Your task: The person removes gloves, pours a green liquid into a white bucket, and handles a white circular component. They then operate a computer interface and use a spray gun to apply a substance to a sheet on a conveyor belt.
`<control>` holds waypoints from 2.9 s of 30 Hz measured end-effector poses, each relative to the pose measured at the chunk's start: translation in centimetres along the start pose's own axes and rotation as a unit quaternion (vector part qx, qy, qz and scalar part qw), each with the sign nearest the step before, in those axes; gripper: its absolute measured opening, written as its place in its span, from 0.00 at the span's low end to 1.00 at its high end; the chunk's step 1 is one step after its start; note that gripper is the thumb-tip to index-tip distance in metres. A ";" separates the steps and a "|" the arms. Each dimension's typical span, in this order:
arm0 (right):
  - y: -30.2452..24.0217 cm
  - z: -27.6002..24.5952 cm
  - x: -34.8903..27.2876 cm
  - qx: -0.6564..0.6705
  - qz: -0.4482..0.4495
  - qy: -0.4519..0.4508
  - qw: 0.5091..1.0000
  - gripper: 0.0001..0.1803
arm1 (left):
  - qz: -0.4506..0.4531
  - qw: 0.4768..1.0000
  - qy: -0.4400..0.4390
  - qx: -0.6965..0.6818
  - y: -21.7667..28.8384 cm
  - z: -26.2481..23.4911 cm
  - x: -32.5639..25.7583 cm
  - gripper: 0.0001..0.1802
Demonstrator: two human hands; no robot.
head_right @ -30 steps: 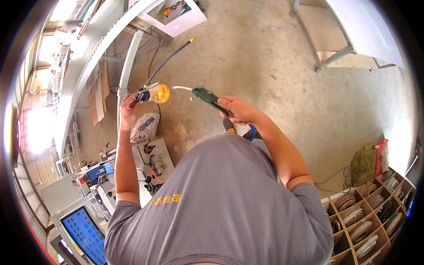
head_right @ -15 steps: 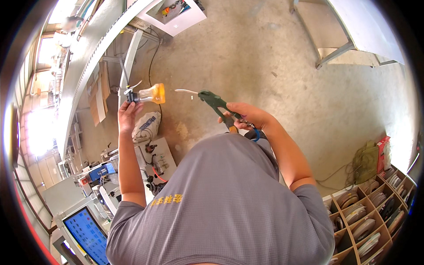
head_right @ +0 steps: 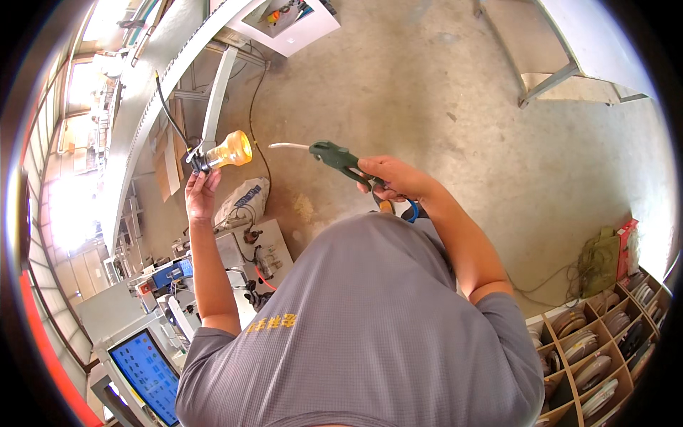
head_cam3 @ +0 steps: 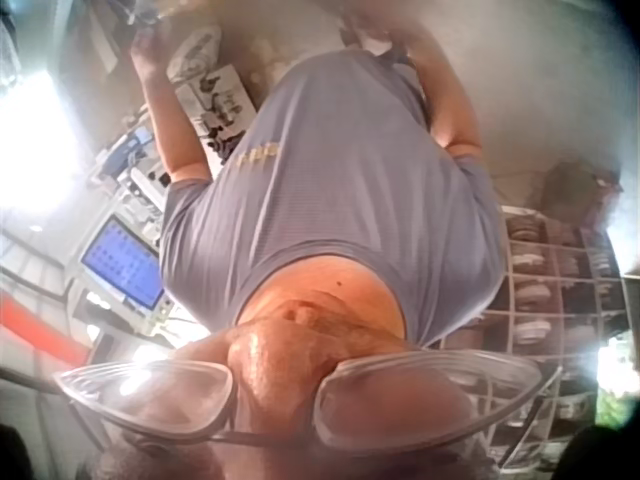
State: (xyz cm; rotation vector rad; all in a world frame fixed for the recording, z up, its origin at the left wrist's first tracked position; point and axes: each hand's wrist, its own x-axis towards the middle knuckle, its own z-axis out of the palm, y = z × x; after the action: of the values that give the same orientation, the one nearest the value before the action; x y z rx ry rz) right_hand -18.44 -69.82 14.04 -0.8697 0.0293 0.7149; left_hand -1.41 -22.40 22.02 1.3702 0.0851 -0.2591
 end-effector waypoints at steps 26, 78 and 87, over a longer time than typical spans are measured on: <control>-1.1 4.2 1.4 -0.189 -0.049 0.073 0.978 0.25 | 0.015 0.998 0.003 0.059 0.3 1.9 -0.3 0.09; -12.8 4.9 41.1 -0.630 -0.341 0.196 0.669 0.31 | 0.055 0.932 0.173 0.314 -2.2 5.0 22.4 0.23; -19.2 5.3 53.5 -0.650 -0.382 0.187 0.630 0.25 | 0.052 0.922 0.119 0.365 5.1 4.2 32.1 0.27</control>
State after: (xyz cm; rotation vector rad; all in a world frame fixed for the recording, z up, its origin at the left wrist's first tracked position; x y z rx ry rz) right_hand 32.69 -44.33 14.54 -2.2288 -0.5359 -0.4501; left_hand 30.49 -29.88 20.96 2.1417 0.1250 -0.0231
